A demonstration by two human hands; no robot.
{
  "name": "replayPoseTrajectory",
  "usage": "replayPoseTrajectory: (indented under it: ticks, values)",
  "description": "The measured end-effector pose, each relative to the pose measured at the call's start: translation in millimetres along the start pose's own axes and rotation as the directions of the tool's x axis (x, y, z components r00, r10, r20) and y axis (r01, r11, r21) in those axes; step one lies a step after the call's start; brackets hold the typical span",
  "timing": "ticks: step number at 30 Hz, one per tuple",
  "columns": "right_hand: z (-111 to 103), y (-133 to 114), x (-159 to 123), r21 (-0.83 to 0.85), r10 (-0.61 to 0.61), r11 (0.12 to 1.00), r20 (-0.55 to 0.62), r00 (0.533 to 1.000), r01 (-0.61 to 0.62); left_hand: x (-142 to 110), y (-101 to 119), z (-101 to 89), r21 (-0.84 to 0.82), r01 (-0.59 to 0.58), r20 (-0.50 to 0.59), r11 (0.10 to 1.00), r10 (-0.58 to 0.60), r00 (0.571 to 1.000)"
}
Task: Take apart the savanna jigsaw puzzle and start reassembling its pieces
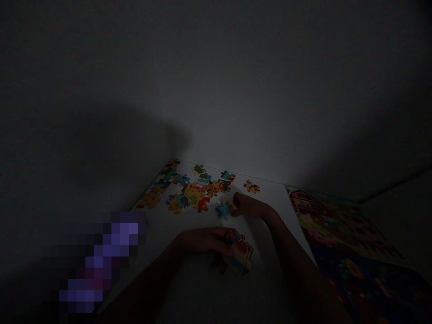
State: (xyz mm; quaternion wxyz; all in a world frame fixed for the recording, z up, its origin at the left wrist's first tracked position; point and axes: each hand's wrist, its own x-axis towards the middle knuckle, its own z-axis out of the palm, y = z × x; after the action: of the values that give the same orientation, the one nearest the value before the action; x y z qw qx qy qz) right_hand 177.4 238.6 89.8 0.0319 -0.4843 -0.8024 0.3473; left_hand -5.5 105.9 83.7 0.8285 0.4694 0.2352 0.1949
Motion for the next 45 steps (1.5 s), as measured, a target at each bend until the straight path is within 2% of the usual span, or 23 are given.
replayPoseTrajectory:
  ticks: [2, 5, 7, 9, 10, 11, 13, 15, 17, 19, 21, 23, 26, 31, 34, 37, 40, 42, 45]
  values:
    - [-10, 6, -1, 0.008, 0.035, 0.999, -0.039, 0.999, -0.035, 0, 0, -1.5, 0.012, -0.010, -0.004, 1.000, 0.010, 1.000]
    - [-11, 0, 1, -0.015, 0.033, 0.999, -0.185, 0.982, -0.036, -1, 1, -2.1, 0.049, 0.002, 0.006, 0.999, -0.002, 1.000]
    - [4, -16, 3, -0.006, -0.103, 0.994, -0.246, 0.964, 0.105, -2, 3, -2.2, 0.087, 0.037, 0.055, 0.996, -0.042, 0.998]
    - [31, -37, 5, -0.011, -0.305, 0.950, -0.241, 0.921, 0.312, -3, 4, -2.7, 0.128, 0.065, 0.107, 0.990, -0.079, 0.991]
    - [46, -47, 6, -0.038, -0.374, 0.926, -0.225, 0.900, 0.376, -3, 4, -3.2, 0.146, 0.071, 0.127, 0.987, -0.089, 0.988]
    - [60, -54, 7, -0.067, -0.386, 0.922, -0.219, 0.896, 0.381, -3, 5, -3.8, 0.161, 0.070, 0.138, 0.984, -0.092, 0.986]
    - [80, -63, 8, -0.116, -0.320, 0.946, -0.217, 0.922, 0.301, -3, 5, -4.7, 0.179, 0.065, 0.152, 0.982, -0.092, 0.984]
    - [86, -63, 7, -0.116, -0.224, 0.972, -0.214, 0.951, 0.203, -4, 6, -5.1, 0.177, 0.066, 0.156, 0.982, -0.094, 0.983]
    - [79, -58, 6, -0.096, -0.220, 0.974, -0.194, 0.956, 0.204, -4, 7, -5.2, 0.174, 0.078, 0.160, 0.982, -0.107, 0.981]
    - [66, -51, 3, -0.082, -0.283, 0.958, -0.151, 0.947, 0.274, -3, 7, -5.8, 0.175, 0.087, 0.168, 0.981, -0.117, 0.979]
    - [53, -44, -1, -0.074, -0.335, 0.941, -0.073, 0.939, 0.330, -2, 4, -7.5, 0.178, 0.080, 0.187, 0.981, -0.114, 0.976]
    - [44, -40, -4, -0.078, -0.317, 0.945, 0.017, 0.948, 0.318, 1, 1, -9.9, 0.177, 0.065, 0.208, 0.982, -0.102, 0.973]
    - [37, -37, -9, -0.080, -0.252, 0.963, 0.070, 0.965, 0.258, 3, -4, -12.5, 0.156, 0.045, 0.239, 0.987, -0.081, 0.968]
    - [35, -40, -8, -0.078, -0.320, 0.941, 0.105, 0.942, 0.329, 1, -2, -11.9, 0.146, 0.030, 0.234, 0.989, -0.064, 0.970]
    - [42, -38, 0, -0.053, -0.366, 0.928, 0.062, 0.929, 0.369, 0, -1, -11.2, 0.159, 0.059, 0.217, 0.986, -0.093, 0.972]
    - [52, -32, 11, -0.119, -0.384, 0.922, -0.147, 0.911, 0.369, 0, -1, -10.5, 0.143, 0.059, 0.205, 0.988, -0.088, 0.975]
    - [58, -25, 18, -0.274, -0.322, 0.933, -0.341, 0.883, 0.235, 1, -1, -9.4, 0.131, 0.055, 0.183, 0.990, -0.078, 0.980]
    - [55, -23, 19, -0.314, -0.300, 0.929, -0.335, 0.893, 0.195, 0, 0, -8.6, 0.135, 0.059, 0.174, 0.989, -0.082, 0.981]
    - [42, -24, 15, -0.313, -0.277, 0.930, -0.249, 0.928, 0.193, 0, 1, -7.8, 0.148, 0.058, 0.168, 0.987, -0.083, 0.982]
